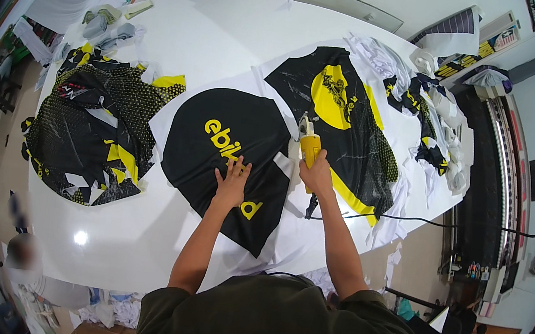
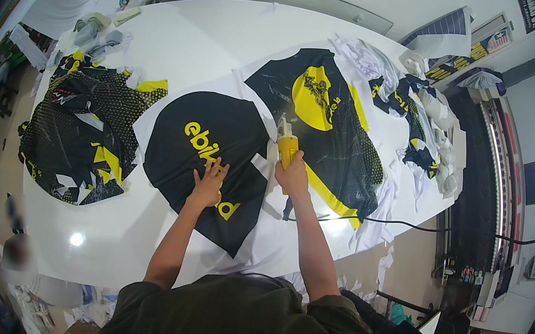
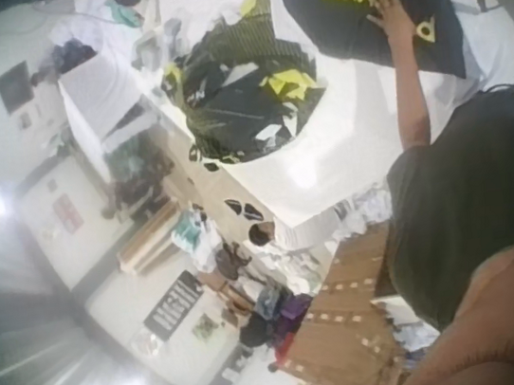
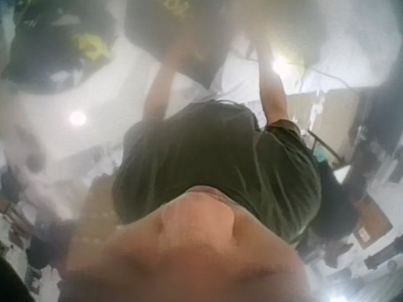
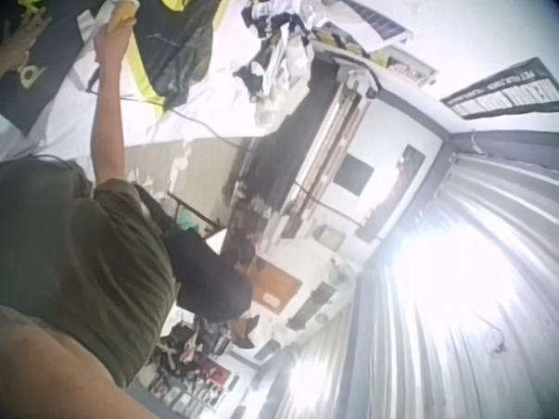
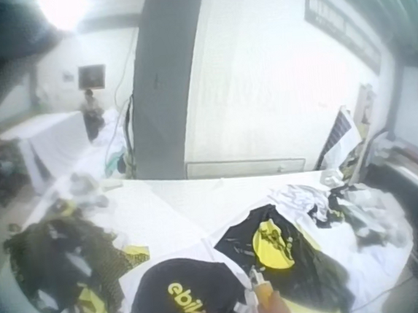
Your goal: The person uses a yellow electric fabric cutter to trim the edges of black and yellow printed fabric pieces laid out on a white table. They guide the tool along the printed outlines to separate the fabric shapes from the surrounding material, occasionally adjusting the fabric position.
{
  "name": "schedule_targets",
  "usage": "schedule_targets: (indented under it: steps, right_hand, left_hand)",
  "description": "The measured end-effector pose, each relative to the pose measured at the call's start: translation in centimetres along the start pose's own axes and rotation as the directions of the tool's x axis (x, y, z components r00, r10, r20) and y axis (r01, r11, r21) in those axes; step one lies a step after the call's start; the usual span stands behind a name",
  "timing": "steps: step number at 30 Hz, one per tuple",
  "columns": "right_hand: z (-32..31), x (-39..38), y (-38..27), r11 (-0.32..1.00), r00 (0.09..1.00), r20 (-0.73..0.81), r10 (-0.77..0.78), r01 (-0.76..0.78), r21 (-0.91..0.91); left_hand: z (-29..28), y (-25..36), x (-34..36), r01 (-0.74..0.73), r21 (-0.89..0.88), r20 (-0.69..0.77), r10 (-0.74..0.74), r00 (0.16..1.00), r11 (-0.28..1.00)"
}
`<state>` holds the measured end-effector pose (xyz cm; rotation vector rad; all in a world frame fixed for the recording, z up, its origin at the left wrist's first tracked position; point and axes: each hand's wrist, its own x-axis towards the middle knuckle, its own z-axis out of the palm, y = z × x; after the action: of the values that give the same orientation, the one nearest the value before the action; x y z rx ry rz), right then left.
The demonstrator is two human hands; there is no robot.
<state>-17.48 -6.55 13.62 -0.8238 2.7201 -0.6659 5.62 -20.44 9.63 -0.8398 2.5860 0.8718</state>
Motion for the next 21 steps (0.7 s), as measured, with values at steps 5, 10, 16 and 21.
schedule_targets:
  steps: [5,10,16,21]
  right_hand:
    - [-1.0,1.7,0.4,0.999,0.998,0.059,-0.037,0.038,-0.025]
    - [-1.7,3.8,1.0,0.993,0.987,0.112,-0.112,0.115,-0.024]
    - [-2.5,7.1,1.3,0.982,0.958,0.238,-0.163,0.180,-0.055]
    - [-2.9,9.5,1.4,0.962,0.934,0.257,-0.249,0.270,-0.049]
  left_hand:
    - [0.2,-0.1,0.1,0.011,0.010,0.017,-0.011,1.000,1.000]
    - [0.1,0.1,0.3,0.047,0.028,0.034,-0.048,0.998,0.998]
    - [-0.4,0.8,-0.4,0.074,0.018,0.021,-0.074,0.997,0.997]
    - [-0.8,1.3,-0.7,0.084,-0.027,0.022,-0.084,0.996,0.996]
